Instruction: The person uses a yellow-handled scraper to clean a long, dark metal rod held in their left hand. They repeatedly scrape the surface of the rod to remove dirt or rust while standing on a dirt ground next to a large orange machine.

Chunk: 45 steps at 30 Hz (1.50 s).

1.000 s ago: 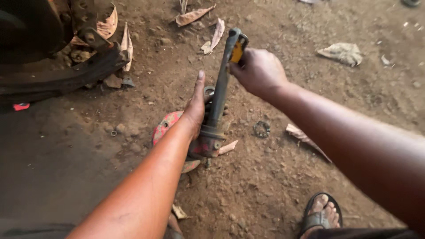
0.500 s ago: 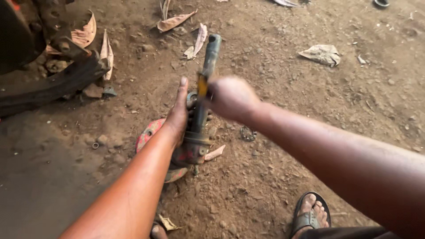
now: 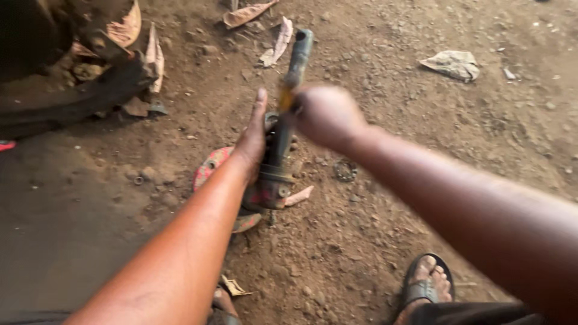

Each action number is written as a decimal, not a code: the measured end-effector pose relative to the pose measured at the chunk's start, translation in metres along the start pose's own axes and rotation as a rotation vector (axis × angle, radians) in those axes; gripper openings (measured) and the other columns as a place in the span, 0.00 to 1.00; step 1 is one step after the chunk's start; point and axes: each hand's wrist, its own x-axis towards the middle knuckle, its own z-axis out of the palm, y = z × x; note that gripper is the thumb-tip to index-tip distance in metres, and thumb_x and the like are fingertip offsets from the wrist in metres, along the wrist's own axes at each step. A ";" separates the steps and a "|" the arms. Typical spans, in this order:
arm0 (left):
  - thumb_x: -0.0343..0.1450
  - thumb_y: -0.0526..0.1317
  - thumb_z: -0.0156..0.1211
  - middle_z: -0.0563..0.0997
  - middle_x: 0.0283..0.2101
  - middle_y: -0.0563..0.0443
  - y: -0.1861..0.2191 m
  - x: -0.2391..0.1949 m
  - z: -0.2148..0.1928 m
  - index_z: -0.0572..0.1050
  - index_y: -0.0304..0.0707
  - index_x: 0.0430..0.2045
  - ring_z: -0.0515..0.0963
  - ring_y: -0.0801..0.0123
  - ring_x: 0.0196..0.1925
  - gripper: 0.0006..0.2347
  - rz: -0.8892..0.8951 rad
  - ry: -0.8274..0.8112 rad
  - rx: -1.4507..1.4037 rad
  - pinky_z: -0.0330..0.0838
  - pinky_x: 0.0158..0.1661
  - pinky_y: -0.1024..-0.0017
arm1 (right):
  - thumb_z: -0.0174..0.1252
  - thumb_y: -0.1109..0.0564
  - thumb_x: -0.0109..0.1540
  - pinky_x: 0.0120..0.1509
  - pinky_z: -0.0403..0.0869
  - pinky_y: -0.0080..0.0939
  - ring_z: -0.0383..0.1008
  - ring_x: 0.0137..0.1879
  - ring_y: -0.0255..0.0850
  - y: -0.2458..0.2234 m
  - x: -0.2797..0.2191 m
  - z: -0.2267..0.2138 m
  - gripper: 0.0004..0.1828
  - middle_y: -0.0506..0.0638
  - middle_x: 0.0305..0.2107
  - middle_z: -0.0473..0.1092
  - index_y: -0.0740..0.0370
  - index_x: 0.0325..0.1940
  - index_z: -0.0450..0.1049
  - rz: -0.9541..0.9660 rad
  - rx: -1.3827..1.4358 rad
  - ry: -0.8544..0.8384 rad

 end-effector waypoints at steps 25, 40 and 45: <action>0.56 0.83 0.34 0.81 0.27 0.52 0.011 -0.005 0.006 0.80 0.45 0.28 0.81 0.68 0.29 0.41 -0.011 -0.006 0.018 0.73 0.31 0.66 | 0.55 0.43 0.70 0.34 0.76 0.48 0.77 0.27 0.44 0.030 -0.022 0.001 0.17 0.51 0.24 0.75 0.57 0.35 0.77 0.070 0.063 0.146; 0.59 0.79 0.40 0.83 0.33 0.55 0.005 0.003 0.001 0.84 0.46 0.39 0.78 0.69 0.35 0.40 -0.033 0.119 -0.003 0.72 0.37 0.70 | 0.58 0.46 0.64 0.30 0.74 0.54 0.76 0.27 0.51 0.010 -0.027 0.016 0.12 0.52 0.25 0.75 0.52 0.33 0.80 -0.176 0.001 0.129; 0.62 0.80 0.37 0.80 0.33 0.49 0.002 -0.004 0.001 0.84 0.43 0.40 0.76 0.63 0.36 0.41 -0.009 0.024 -0.006 0.69 0.37 0.67 | 0.59 0.45 0.66 0.35 0.75 0.54 0.77 0.31 0.52 0.025 -0.018 0.007 0.14 0.54 0.26 0.75 0.54 0.32 0.78 -0.150 0.022 0.296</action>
